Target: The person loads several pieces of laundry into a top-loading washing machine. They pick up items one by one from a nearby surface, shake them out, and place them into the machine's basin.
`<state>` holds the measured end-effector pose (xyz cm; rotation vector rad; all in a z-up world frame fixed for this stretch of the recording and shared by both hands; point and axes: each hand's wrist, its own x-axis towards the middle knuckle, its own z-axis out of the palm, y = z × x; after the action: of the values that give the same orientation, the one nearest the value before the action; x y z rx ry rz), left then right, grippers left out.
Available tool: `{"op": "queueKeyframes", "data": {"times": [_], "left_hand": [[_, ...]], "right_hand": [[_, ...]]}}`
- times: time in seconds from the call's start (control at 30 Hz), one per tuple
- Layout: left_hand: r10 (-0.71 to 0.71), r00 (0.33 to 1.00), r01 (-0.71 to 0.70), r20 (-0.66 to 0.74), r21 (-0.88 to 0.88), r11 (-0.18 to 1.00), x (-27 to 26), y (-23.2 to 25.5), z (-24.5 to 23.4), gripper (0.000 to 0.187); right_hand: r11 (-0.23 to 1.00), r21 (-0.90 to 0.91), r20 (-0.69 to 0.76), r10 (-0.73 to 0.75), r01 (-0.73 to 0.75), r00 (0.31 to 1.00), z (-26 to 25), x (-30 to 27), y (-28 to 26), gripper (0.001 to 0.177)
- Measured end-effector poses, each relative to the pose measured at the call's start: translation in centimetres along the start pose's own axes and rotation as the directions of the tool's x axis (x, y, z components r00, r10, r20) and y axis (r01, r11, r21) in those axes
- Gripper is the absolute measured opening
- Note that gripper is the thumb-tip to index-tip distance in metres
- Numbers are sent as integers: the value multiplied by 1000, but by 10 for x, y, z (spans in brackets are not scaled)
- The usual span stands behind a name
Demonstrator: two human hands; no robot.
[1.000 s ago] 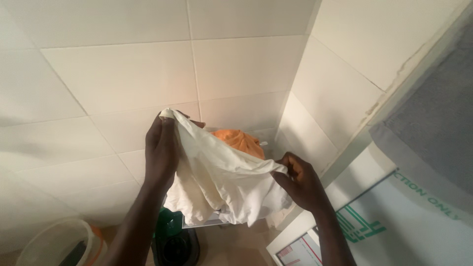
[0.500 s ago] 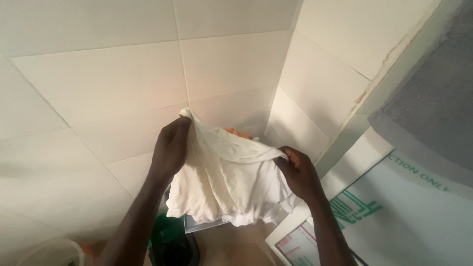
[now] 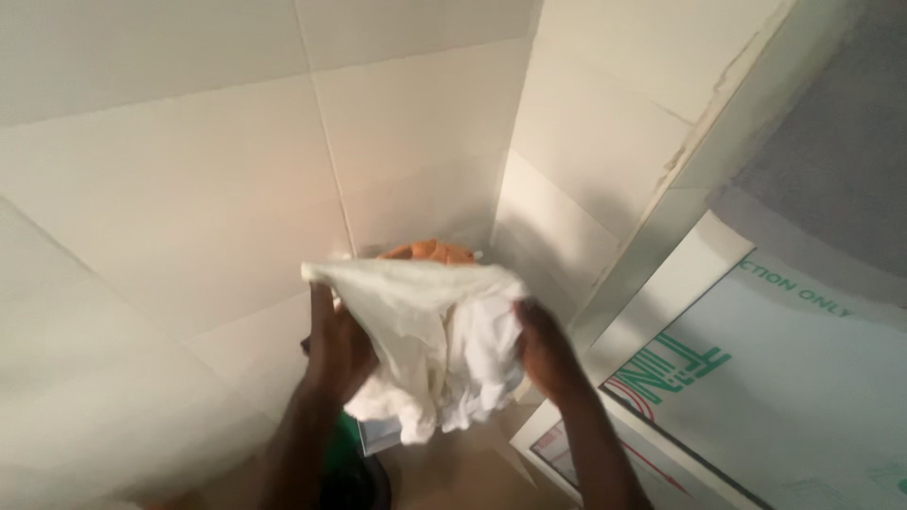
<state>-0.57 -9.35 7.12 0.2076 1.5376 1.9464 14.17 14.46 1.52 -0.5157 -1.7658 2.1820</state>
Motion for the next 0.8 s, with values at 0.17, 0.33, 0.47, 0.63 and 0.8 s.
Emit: {"op": "queueKeyframes", "data": {"times": [0.17, 0.33, 0.47, 0.63, 0.8], "left_hand": [[173, 962, -175, 209, -7, 984, -18, -7, 14, 74], [379, 841, -469, 387, 169, 867, -28, -2, 27, 60], [441, 789, -573, 427, 255, 779, -29, 9, 32, 53], [492, 795, -586, 355, 241, 774, -29, 11, 32, 49], [416, 868, -439, 271, 28, 898, -33, 3, 29, 40]], "right_hand": [[869, -492, 38, 90, -60, 995, 25, -22, -4, 61], [987, -139, 199, -46, 75, 979, 55, -44, -20, 76], [978, 182, 257, -145, 100, 955, 58, -50, -23, 80], [974, 92, 176, -220, 207, 959, 67, -64, -36, 83], [977, -191, 50, -87, 95, 995, 88, -82, -26, 107]]}}
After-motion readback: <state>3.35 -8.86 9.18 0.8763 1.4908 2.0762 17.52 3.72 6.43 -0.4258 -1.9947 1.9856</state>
